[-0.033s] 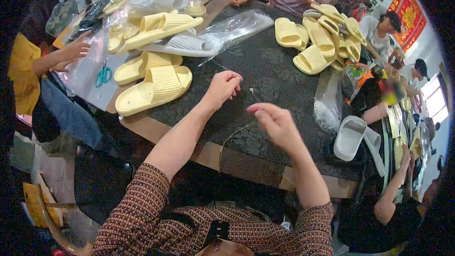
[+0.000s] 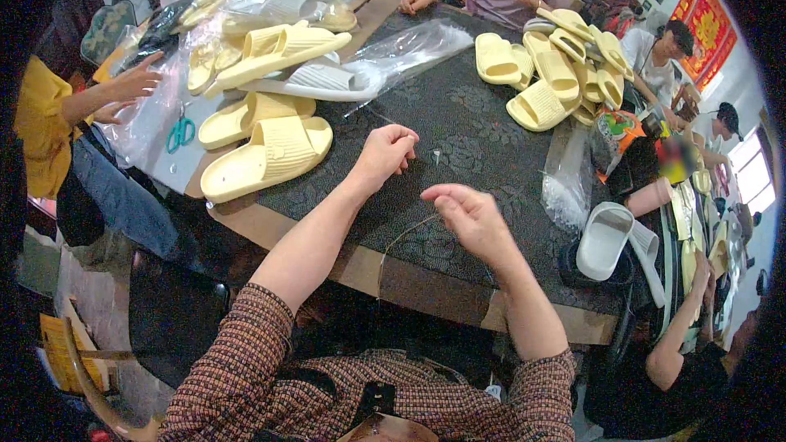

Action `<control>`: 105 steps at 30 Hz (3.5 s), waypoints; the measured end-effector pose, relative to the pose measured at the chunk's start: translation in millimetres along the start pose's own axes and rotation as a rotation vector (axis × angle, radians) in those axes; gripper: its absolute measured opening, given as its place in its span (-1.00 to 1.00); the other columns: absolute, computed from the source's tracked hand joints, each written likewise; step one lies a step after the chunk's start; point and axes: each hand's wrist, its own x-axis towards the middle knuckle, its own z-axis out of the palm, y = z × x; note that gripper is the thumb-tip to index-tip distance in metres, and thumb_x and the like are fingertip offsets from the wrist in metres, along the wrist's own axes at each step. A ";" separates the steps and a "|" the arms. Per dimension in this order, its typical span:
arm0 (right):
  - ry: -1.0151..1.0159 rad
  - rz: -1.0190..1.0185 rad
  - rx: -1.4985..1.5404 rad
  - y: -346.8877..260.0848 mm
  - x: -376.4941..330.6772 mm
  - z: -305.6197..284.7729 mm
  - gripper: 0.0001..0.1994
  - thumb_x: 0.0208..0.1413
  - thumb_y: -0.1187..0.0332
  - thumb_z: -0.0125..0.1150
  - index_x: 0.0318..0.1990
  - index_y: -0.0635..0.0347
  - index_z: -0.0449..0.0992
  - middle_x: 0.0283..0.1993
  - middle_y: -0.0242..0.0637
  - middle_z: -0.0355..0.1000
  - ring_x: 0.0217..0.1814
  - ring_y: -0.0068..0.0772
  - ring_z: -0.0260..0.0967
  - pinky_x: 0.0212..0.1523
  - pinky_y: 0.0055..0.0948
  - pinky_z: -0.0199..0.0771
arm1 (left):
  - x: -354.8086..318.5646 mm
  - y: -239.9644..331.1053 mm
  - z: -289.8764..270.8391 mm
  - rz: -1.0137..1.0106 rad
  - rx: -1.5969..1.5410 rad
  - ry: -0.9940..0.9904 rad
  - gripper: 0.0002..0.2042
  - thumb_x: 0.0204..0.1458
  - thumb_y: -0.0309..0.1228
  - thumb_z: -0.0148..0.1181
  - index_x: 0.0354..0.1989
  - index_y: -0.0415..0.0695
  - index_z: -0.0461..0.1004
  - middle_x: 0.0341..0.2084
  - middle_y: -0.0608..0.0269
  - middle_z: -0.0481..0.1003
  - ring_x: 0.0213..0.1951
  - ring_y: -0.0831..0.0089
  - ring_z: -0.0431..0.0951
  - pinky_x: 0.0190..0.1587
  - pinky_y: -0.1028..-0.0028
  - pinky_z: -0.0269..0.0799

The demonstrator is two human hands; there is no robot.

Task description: The person fastens pairs of slippers together by hand, threading plastic fasteners through the slippers to connect each pair, locking the fasteners, and placing the connected slippers on the table.

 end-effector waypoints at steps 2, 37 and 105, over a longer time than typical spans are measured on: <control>-0.009 -0.001 0.022 16.9 2.5 3.9 -0.79 0.15 0.37 -0.01 -0.18 0.28 0.47 -0.56 -0.58 0.25 -0.55 -0.79 0.11 -0.54 -0.72 0.15 | 0.4 -2.5 2.6 -0.012 0.004 0.010 -0.83 0.01 -0.41 -0.01 -0.32 -0.22 0.46 -0.62 0.31 0.43 -0.65 0.64 0.36 -0.65 0.62 0.29; -0.034 0.078 0.298 40.3 -11.5 -6.7 -0.82 0.14 0.39 0.00 -0.20 0.27 0.47 -0.53 -0.58 0.26 -0.53 -0.80 0.13 -0.51 -0.73 0.16 | 153.0 74.0 -268.1 -0.270 1.271 0.591 -0.42 -0.13 -0.01 0.16 0.08 0.04 0.26 0.02 -0.02 0.32 0.07 -0.03 0.28 0.10 0.15 0.18; 0.561 -0.130 0.712 55.1 0.9 -49.5 -0.75 0.23 0.31 -0.12 -0.17 0.33 0.40 -0.67 -0.60 0.07 -0.69 -0.84 -0.12 -0.71 -0.75 -0.13 | -97.1 32.6 0.6 0.354 0.944 0.091 -0.75 -0.16 -0.58 0.11 -0.22 -0.28 0.42 -0.16 0.01 0.37 -0.12 0.10 0.35 -0.05 0.30 0.30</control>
